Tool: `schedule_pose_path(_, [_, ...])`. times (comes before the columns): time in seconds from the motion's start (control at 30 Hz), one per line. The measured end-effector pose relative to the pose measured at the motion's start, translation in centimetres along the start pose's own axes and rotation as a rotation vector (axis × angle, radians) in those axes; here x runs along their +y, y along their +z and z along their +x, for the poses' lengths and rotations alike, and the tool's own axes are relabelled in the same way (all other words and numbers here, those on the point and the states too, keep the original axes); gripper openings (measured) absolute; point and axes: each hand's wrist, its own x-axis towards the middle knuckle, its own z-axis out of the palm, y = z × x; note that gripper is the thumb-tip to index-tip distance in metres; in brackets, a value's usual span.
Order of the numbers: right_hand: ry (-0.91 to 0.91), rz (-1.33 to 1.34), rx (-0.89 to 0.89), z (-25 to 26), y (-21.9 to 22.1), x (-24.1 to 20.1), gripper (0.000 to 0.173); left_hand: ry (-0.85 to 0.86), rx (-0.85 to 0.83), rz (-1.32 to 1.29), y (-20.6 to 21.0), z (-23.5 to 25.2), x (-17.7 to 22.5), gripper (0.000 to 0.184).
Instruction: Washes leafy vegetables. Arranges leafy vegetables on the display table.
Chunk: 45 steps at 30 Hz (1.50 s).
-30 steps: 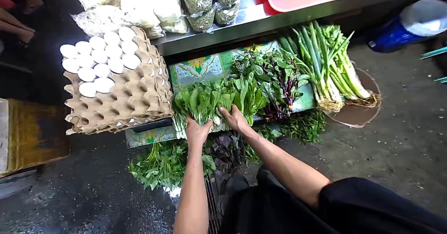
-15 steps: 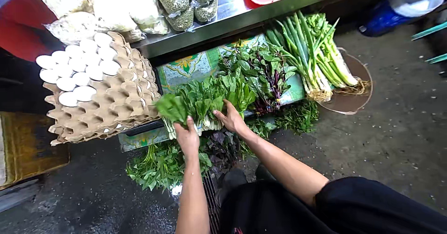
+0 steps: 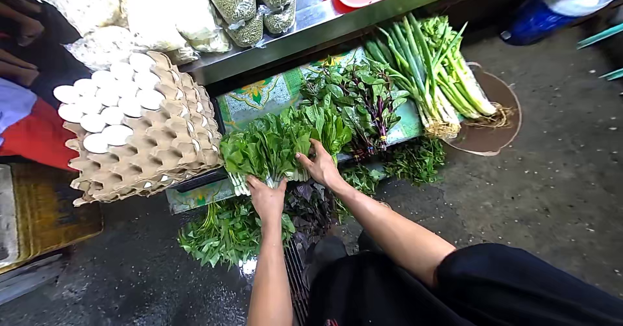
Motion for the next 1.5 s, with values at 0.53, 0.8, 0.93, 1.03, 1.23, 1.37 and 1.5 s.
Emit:
schedule_pose_path(0.53, [-0.026, 0.061, 0.054, 2.9, -0.4, -0.9, 0.055, 0.033, -0.233, -0.151, -2.7, 3.6, 1.2, 0.114])
schedule_pose_path(0.8, [-0.035, 0.128, 0.045, 0.6, -0.6, -0.1, 0.060, 0.029, 0.055, -0.318, -1.8, 2.0, -0.4, 0.099])
schedule_pose_path(0.93, [-0.035, 0.129, 0.040, 0.1, -0.8, 0.0, 0.060, 0.043, 0.172, -0.482, -2.0, 1.6, -0.3, 0.080])
schedule_pose_path(1.03, [-0.039, 0.131, 0.040, 0.1, -1.0, 0.1, 0.058, 0.046, 0.068, -0.326, -4.7, 0.9, 0.7, 0.073])
schedule_pose_path(1.23, [-0.016, 0.079, 0.034, -0.1, -0.8, 0.1, 0.056, -0.010, -0.244, 0.070, -2.4, 3.8, 2.2, 0.081])
schedule_pose_path(1.37, [-0.001, 0.069, 0.022, -0.7, -2.3, 1.3, 0.056, 0.030, -0.167, 0.053, -2.1, 3.7, 2.3, 0.075])
schedule_pose_path(1.5, [0.012, 0.047, 0.002, -2.0, -4.2, 2.9, 0.053, 0.046, -0.126, -0.065, -2.0, 3.2, 0.4, 0.082])
